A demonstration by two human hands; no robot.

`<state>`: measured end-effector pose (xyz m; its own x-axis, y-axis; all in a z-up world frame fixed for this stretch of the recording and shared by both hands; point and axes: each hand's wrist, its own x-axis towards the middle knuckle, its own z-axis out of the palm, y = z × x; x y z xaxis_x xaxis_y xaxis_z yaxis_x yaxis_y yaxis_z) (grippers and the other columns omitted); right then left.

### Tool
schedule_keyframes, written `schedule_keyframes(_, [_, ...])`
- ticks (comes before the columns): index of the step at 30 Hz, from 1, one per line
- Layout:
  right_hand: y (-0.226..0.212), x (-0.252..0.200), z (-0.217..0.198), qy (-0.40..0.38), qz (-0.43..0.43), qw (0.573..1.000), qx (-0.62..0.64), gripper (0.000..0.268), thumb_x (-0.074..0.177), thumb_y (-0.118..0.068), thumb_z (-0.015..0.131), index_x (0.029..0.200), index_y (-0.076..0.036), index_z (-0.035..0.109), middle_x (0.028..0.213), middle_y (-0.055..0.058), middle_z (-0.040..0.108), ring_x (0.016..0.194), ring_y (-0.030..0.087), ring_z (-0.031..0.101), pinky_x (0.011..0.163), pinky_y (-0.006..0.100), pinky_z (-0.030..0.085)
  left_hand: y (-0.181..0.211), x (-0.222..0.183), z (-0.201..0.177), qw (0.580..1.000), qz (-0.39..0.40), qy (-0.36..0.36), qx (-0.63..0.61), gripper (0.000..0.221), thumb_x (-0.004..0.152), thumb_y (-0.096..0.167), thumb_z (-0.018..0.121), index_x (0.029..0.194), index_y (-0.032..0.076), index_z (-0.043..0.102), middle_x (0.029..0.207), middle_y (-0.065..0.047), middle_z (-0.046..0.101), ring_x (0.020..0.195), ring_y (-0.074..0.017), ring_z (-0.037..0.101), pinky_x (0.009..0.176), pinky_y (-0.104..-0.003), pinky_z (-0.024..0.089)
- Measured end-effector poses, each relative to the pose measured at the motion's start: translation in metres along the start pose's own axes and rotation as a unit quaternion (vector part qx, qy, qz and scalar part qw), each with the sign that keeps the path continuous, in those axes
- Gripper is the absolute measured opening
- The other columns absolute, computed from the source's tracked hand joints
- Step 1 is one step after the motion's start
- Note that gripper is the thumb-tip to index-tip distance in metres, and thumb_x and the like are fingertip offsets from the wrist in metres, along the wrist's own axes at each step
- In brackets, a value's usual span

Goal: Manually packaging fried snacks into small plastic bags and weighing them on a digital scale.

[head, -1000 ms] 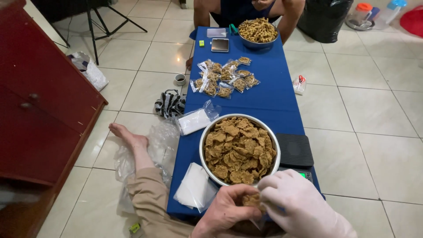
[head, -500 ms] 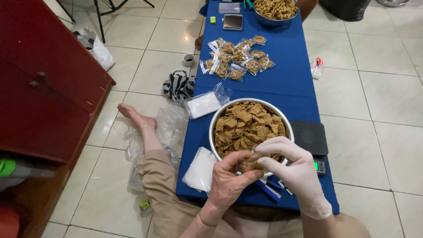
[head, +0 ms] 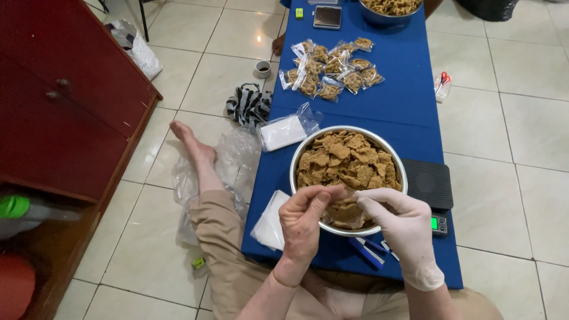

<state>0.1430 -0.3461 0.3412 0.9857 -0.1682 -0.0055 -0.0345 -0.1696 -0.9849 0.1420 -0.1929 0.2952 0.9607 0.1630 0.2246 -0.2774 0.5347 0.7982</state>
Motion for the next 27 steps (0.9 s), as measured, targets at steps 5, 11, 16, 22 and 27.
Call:
schedule_keyframes(5, [0.001, 0.001, 0.008, 0.012, 0.034, 0.999, 0.017, 0.010, 0.088, 0.000, 0.075, 0.093, 0.006, 0.081, 0.082, 0.011, 0.080, 0.070, 0.013, 0.068, 0.063, 0.021, 0.054, -0.010, -0.001, 0.001, 0.997, -0.060, 0.038, 0.016, 0.011, 0.103, 0.010, 0.058, 0.108, 0.002, 0.065, 0.100, -0.013, 0.079, 0.091, -0.0185, 0.077, 0.087, -0.028, 0.062])
schedule_keyframes(11, [0.011, 0.002, 0.006, 0.018, 0.047, 0.999, 0.011, 0.009, 0.087, 0.000, 0.076, 0.092, 0.006, 0.081, 0.078, 0.011, 0.078, 0.065, 0.013, 0.066, 0.058, 0.021, 0.054, -0.012, 0.001, -0.006, 0.993, -0.114, -0.017, 0.002, 0.025, 0.091, 0.002, 0.070, 0.114, 0.000, 0.060, 0.102, -0.018, 0.077, 0.089, -0.0188, 0.075, 0.085, -0.026, 0.062])
schedule_keyframes(16, [0.017, 0.000, 0.005, 0.004, 0.059, 0.998, 0.017, 0.009, 0.085, 0.002, 0.077, 0.092, 0.007, 0.081, 0.079, 0.011, 0.078, 0.068, 0.014, 0.067, 0.062, 0.022, 0.055, -0.009, 0.002, -0.003, 0.992, -0.086, 0.020, 0.088, 0.009, 0.085, -0.005, 0.078, 0.093, -0.004, 0.077, 0.081, -0.009, 0.077, 0.068, -0.0082, 0.067, 0.063, -0.017, 0.055])
schedule_keyframes(22, [0.006, 0.004, 0.001, -0.016, 0.101, 0.995, 0.003, 0.019, 0.084, 0.000, 0.070, 0.094, 0.009, 0.082, 0.080, 0.017, 0.080, 0.074, 0.019, 0.071, 0.070, 0.026, 0.055, -0.017, -0.001, -0.006, 0.990, -0.100, 0.068, 0.068, 0.008, 0.082, -0.007, 0.080, 0.088, -0.005, 0.077, 0.077, -0.008, 0.076, 0.065, -0.0078, 0.065, 0.060, -0.016, 0.053])
schedule_keyframes(27, [-0.014, 0.004, 0.008, -0.043, 0.067, 0.997, -0.019, 0.026, 0.073, -0.001, 0.078, 0.098, -0.005, 0.084, 0.079, 0.015, 0.080, 0.076, 0.018, 0.068, 0.079, 0.037, 0.058, -0.022, -0.001, -0.002, 0.978, -0.144, 0.113, 0.097, 0.023, 0.074, 0.005, 0.094, 0.088, -0.003, 0.077, 0.069, -0.013, 0.078, 0.066, -0.0088, 0.071, 0.060, -0.022, 0.060])
